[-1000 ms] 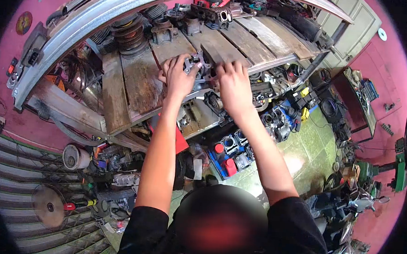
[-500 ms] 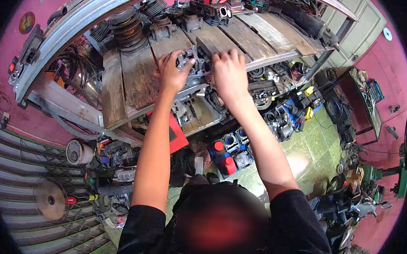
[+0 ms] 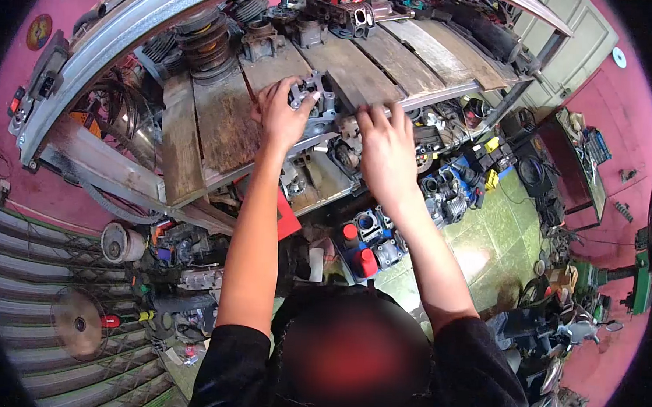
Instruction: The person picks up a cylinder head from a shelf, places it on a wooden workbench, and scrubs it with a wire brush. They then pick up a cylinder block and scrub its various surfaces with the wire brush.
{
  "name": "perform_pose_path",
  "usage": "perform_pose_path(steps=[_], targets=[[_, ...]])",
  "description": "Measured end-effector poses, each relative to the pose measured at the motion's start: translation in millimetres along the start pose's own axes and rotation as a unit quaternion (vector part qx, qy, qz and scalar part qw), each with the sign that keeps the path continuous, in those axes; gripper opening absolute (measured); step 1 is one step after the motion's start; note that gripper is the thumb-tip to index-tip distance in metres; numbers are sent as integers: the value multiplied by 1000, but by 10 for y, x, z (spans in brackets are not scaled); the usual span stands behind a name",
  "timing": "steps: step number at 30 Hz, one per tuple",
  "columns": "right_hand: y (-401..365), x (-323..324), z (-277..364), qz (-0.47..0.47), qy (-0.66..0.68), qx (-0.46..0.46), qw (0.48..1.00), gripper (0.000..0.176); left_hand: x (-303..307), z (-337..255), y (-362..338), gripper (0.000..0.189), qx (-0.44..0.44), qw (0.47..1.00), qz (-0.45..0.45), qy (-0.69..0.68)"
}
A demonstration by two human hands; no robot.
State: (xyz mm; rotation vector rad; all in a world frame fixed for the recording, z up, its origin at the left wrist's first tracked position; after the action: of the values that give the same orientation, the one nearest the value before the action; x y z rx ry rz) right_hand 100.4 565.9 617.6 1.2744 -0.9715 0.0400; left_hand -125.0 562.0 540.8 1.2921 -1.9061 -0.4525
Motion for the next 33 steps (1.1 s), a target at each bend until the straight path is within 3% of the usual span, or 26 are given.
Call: perform_pose_path(steps=[3, 7, 13, 16, 23, 28, 33], targets=[[390, -507, -28, -13, 12, 6, 1000, 29, 39, -68, 21, 48, -17, 999, -4, -30], [441, -624, -9, -17, 43, -16, 999, 33, 76, -149, 30, 49, -39, 998, -5, -53], [-278, 108, 61, 60, -7, -55, 997, 56, 107, -142, 7, 50, -15, 1000, -9, 1], [-309, 179, 140, 63, -23, -38, 997, 57, 85, -113, -16, 49, -19, 1000, -9, 5], [328, -687, 44, 53, -17, 1, 998, 56, 75, -135, 2, 47, -27, 999, -4, 22], [40, -268, 52, 61, -2, -10, 998, 57, 68, -127, 4, 51, -24, 1000, 2, -4], [-338, 166, 207, 79, -98, -2, 992, 55, 82, -142, 13, 52, -22, 999, -7, -24]])
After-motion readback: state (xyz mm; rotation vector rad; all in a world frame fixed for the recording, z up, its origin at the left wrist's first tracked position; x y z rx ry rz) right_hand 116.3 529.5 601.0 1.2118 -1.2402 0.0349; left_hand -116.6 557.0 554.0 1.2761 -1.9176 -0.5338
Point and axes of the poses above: each hand's wrist, its own y-axis towards the middle knuckle, its own x-axis out of the back of the hand, z = x × y, the point moved 10 cm from there along y, towards the middle knuckle, and after that the axes turned 13 degrees about -z, right-handed, at the moved point
